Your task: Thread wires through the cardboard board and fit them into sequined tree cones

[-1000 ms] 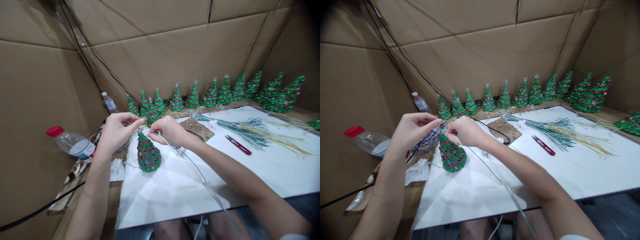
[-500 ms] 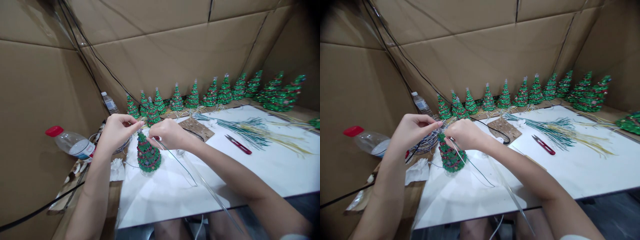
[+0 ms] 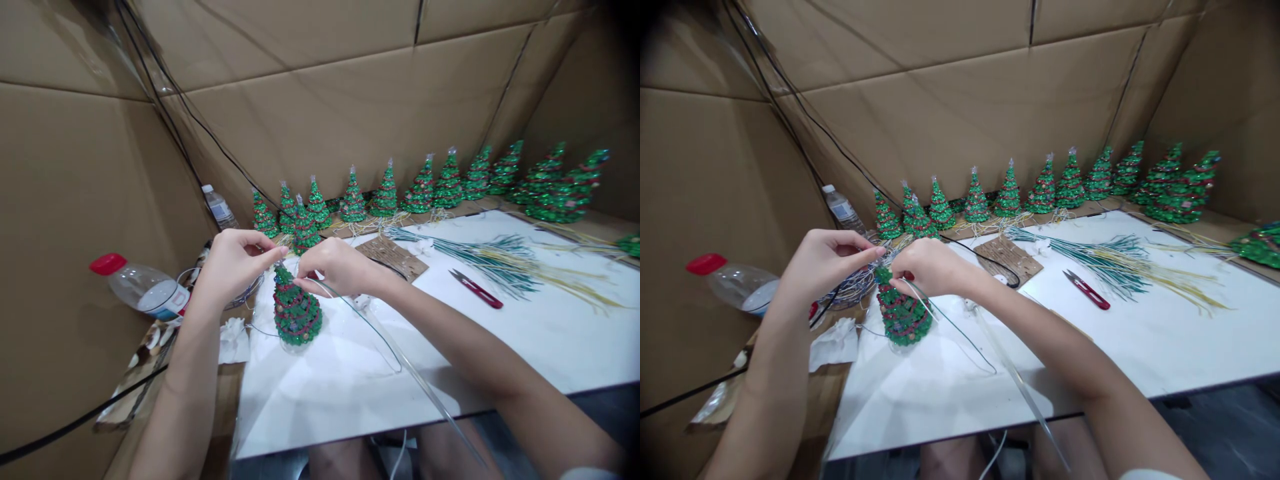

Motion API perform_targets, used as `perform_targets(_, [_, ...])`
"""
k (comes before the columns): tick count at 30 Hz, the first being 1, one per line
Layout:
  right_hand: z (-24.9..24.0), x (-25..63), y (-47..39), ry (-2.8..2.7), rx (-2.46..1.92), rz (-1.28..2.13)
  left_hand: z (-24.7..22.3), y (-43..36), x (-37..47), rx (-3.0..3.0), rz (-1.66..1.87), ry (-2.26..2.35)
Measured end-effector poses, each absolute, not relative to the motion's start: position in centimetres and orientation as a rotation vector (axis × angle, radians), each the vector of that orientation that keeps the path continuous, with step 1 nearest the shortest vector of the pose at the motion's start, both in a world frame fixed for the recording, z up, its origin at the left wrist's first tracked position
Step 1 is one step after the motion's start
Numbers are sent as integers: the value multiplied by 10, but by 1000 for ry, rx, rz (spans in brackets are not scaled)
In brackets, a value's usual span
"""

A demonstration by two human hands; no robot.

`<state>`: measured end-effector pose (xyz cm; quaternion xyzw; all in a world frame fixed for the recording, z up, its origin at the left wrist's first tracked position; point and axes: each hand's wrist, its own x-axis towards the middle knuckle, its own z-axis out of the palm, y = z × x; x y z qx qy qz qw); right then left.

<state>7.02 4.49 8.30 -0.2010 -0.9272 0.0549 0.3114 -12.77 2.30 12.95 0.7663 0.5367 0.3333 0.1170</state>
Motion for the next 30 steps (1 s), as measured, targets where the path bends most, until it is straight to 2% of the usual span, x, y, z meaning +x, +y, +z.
perform_targets(30, [72,66,51,-2476,-527,-121,128,24,-129,2245,963,1549])
